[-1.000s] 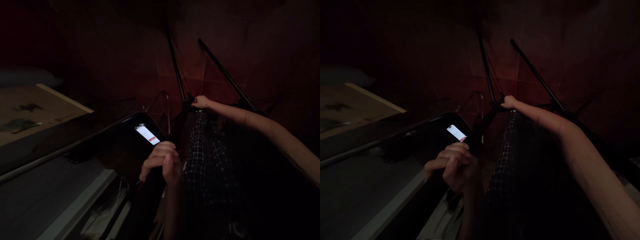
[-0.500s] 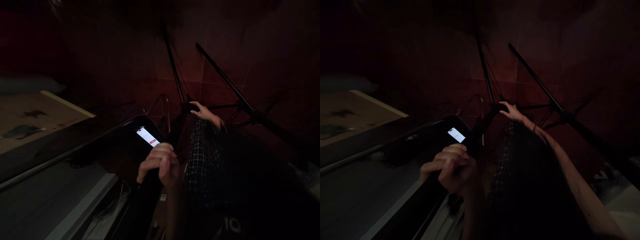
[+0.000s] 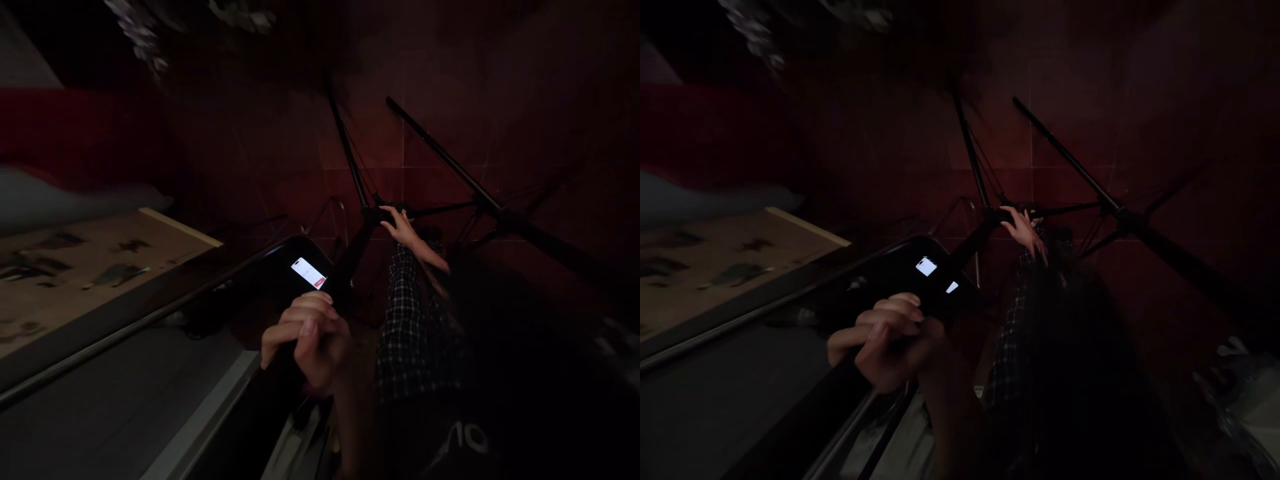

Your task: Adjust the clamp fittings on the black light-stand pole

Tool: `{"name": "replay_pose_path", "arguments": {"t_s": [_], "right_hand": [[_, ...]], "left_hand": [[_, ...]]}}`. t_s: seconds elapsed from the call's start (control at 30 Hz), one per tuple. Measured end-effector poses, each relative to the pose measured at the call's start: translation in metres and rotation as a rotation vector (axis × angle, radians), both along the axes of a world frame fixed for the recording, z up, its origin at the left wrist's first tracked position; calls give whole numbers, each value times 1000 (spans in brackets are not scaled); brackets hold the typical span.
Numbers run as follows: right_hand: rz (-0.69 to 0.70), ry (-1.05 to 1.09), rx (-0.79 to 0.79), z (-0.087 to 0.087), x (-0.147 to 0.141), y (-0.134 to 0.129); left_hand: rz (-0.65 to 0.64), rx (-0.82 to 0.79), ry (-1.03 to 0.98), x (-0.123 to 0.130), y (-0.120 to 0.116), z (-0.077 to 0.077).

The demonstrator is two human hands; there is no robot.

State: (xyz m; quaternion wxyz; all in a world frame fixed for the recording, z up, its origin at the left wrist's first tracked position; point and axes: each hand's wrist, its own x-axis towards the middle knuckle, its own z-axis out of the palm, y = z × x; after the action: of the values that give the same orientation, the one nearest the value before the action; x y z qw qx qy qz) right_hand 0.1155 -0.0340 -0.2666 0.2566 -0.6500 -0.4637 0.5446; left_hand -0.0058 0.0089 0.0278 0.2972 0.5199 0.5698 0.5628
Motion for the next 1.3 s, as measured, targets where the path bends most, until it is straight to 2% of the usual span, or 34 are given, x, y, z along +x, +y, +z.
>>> {"name": "replay_pose_path", "arguments": {"t_s": [0.17, 0.33, 0.5, 0.7, 0.8, 0.93, 1.03, 1.17, 1.3], "right_hand": [[16, 2, -35, 6, 1, -1], [0, -8, -7, 19, 3, -4], [-63, -143, 25, 36, 3, -10], [-37, -105, -9, 49, 9, -18], [-54, -59, 3, 50, 11, -21], [-59, -102, -42, 50, 11, -19], [-51, -131, -70, 49, 10, -17], [-58, -140, -28, 47, 6, -18], [-16, -215, -94, 55, 3, -16]], "left_hand": [[-35, 4, -33, -2, -2, 30], [-82, -23, -27, -6, -8, 65], [-110, -23, -14, -6, -13, 100], [-97, -95, 0, -3, -24, 129], [-104, -133, 10, -5, -32, 134], [-130, -192, 4, -9, -38, 131], [-135, -188, 6, -9, -35, 126], [-143, -178, 15, -5, -28, 124], [-151, -191, 44, -6, -25, 124]]}}
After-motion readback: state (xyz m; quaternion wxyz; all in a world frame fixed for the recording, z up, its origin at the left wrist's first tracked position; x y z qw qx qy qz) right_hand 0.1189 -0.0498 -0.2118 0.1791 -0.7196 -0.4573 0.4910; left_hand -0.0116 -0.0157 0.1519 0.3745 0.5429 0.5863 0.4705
